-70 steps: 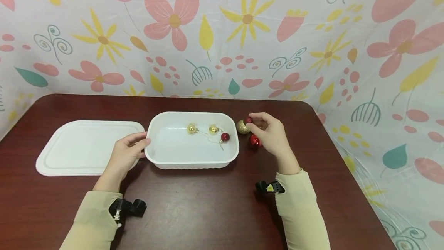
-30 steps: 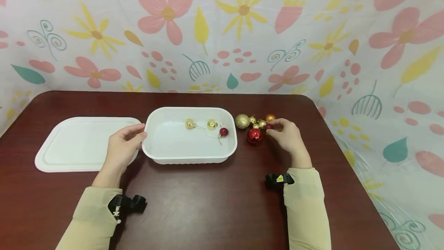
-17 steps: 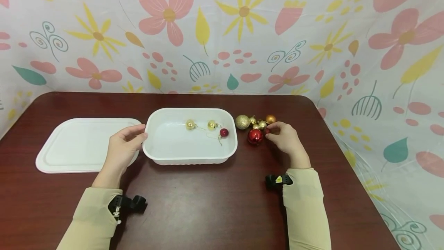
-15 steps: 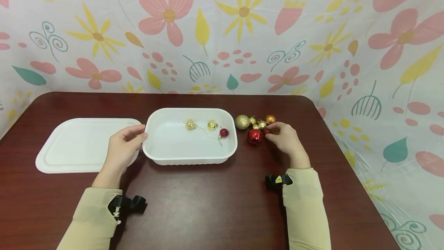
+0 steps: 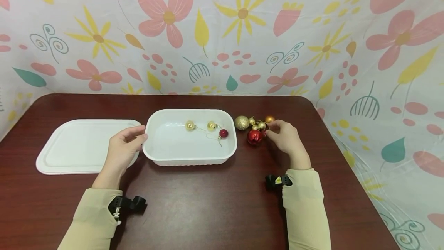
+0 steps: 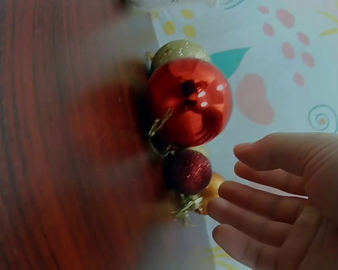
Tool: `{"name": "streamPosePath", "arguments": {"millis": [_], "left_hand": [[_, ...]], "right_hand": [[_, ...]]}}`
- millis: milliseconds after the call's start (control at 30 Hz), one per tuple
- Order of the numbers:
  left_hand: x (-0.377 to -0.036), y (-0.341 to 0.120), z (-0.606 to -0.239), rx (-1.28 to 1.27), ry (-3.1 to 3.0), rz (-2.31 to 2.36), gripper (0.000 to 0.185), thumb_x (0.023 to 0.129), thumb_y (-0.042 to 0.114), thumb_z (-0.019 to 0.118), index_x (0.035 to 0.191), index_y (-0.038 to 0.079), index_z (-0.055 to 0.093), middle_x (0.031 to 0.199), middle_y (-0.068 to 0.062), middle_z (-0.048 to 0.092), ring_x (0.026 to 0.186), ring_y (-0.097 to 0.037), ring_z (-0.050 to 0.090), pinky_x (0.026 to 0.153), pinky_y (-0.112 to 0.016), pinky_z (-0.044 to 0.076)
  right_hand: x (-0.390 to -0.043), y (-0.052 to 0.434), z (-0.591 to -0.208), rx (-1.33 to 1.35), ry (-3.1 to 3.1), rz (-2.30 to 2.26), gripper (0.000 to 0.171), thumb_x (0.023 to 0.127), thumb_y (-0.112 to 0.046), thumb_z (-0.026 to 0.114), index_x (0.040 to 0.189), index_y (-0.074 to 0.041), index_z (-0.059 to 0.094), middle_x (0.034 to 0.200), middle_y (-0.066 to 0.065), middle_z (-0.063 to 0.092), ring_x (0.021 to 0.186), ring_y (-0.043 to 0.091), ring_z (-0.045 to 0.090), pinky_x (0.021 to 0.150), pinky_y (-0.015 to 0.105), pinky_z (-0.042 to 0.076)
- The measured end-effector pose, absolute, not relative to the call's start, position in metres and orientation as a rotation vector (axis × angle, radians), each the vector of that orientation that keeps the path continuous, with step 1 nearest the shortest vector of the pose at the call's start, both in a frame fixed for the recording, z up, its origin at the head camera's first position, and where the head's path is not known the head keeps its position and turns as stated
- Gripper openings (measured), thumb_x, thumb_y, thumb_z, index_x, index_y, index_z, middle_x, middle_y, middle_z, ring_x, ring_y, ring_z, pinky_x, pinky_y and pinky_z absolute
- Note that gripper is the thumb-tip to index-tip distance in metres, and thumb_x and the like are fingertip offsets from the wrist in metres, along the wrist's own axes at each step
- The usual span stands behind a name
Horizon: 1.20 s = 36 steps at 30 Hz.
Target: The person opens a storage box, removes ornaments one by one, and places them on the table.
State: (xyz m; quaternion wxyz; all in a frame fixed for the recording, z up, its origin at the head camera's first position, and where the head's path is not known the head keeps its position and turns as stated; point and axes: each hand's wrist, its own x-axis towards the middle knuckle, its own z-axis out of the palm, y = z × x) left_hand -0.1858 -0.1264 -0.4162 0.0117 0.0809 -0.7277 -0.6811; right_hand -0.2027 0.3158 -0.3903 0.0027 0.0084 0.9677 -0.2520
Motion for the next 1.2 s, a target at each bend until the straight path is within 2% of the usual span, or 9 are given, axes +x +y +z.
{"name": "streamPosePath", "arguments": {"millis": [200, 400, 533, 767, 1200], "left_hand": [[-0.185, -0.127, -0.416, 0.260, -2.272, -2.130, 0.033, 0.089, 0.005, 0.063, 0.120, -0.003, 0.061, 0.112, -0.015, 0.061, 0.077, 0.005, 0.061, 0.063, -0.015, 0.056], [-0.185, -0.123, -0.417, 0.245, -2.275, -2.161, 0.033, 0.089, 0.005, 0.062, 0.121, -0.003, 0.060, 0.119, -0.022, 0.058, 0.078, 0.005, 0.061, 0.064, -0.014, 0.055], [-0.185, -0.122, -0.419, 0.248, -2.276, -2.165, 0.033, 0.089, 0.005, 0.062, 0.121, -0.002, 0.060, 0.119, -0.023, 0.058, 0.077, 0.006, 0.061, 0.063, -0.014, 0.055], [-0.185, -0.126, -0.418, 0.249, -2.276, -2.157, 0.034, 0.089, 0.007, 0.062, 0.122, -0.002, 0.060, 0.121, -0.022, 0.058, 0.077, 0.007, 0.060, 0.063, -0.013, 0.055], [-0.185, -0.128, -0.416, 0.237, -2.271, -2.163, 0.034, 0.089, 0.007, 0.062, 0.122, -0.002, 0.060, 0.119, -0.023, 0.058, 0.076, 0.006, 0.061, 0.063, -0.013, 0.055]], "right_hand": [[-0.199, 0.307, -0.383, 0.015, 3.067, -0.809, 0.035, 0.092, -0.025, 0.059, 0.117, -0.001, 0.060, 0.100, 0.020, 0.069, 0.083, 0.026, 0.064, 0.068, 0.029, 0.048], [-0.196, 0.299, -0.377, -0.011, 3.099, -0.831, 0.035, 0.091, -0.026, 0.062, 0.116, -0.001, 0.061, 0.096, 0.019, 0.070, 0.072, 0.020, 0.063, 0.064, 0.028, 0.050], [-0.196, 0.290, -0.371, -0.077, 3.112, -0.841, 0.035, 0.091, -0.027, 0.062, 0.116, -0.003, 0.062, 0.099, 0.017, 0.069, 0.080, 0.026, 0.065, 0.067, 0.032, 0.052], [-0.203, 0.270, -0.355, -0.255, 3.097, -0.822, 0.031, 0.090, -0.023, 0.064, 0.114, -0.004, 0.063, 0.108, 0.017, 0.067, 0.093, 0.032, 0.066, 0.081, 0.048, 0.056], [-0.214, 0.232, -0.337, -0.490, 2.982, -0.639, 0.029, 0.089, -0.021, 0.064, 0.112, -0.003, 0.065, 0.108, 0.012, 0.065, 0.098, 0.026, 0.061, 0.084, 0.043, 0.053]]}}
